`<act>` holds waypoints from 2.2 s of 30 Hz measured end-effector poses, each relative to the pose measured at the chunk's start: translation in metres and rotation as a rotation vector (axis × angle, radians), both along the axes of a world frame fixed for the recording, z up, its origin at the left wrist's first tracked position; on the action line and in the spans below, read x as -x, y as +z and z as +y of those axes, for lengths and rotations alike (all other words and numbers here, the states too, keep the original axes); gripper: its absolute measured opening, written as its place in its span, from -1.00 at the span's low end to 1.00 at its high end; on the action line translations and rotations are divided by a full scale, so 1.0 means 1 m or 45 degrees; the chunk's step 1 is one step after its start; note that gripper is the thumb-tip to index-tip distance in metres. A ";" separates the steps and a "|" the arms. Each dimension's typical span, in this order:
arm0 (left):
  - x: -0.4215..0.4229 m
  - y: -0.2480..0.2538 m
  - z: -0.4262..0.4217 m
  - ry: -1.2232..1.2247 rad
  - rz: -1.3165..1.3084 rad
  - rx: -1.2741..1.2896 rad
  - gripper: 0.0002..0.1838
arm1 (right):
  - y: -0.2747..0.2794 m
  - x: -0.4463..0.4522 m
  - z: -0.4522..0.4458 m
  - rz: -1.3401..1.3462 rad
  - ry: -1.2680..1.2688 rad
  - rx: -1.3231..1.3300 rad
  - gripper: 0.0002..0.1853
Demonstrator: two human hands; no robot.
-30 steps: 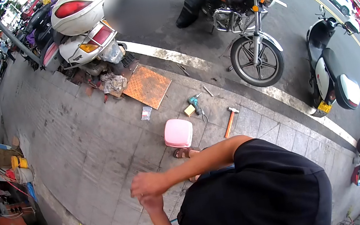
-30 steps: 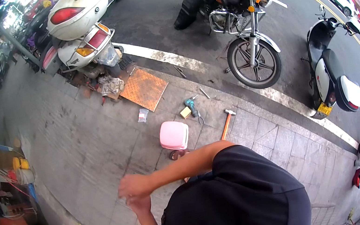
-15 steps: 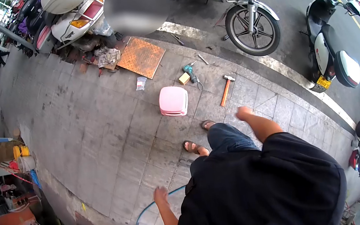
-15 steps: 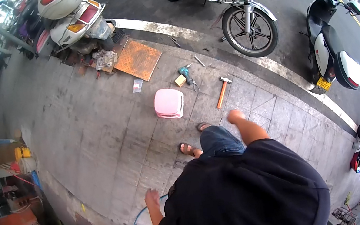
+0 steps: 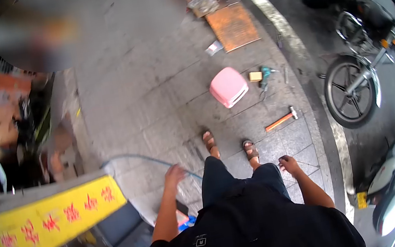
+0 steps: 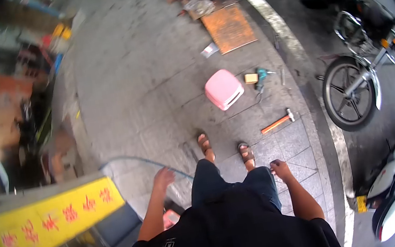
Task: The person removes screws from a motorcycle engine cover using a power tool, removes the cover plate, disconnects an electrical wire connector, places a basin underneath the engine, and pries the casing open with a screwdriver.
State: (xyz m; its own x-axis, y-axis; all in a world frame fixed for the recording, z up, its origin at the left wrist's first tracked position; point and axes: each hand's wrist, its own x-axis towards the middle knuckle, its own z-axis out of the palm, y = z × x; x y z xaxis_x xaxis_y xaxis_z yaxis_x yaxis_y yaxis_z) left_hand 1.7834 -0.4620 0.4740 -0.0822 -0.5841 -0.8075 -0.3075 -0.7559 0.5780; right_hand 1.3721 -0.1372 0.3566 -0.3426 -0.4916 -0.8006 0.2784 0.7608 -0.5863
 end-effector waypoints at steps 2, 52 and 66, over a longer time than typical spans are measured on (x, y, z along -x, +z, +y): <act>0.059 0.035 0.037 -0.279 0.158 0.081 -0.59 | -0.016 0.029 0.014 0.016 0.158 -0.039 -0.75; -0.171 -0.129 1.027 3.330 0.041 0.155 -0.79 | -0.040 -0.906 0.287 0.172 3.462 -0.008 -0.81; -0.549 -0.187 1.300 2.749 0.170 -0.331 -0.70 | -0.041 -1.201 0.505 -0.320 3.253 0.270 -0.77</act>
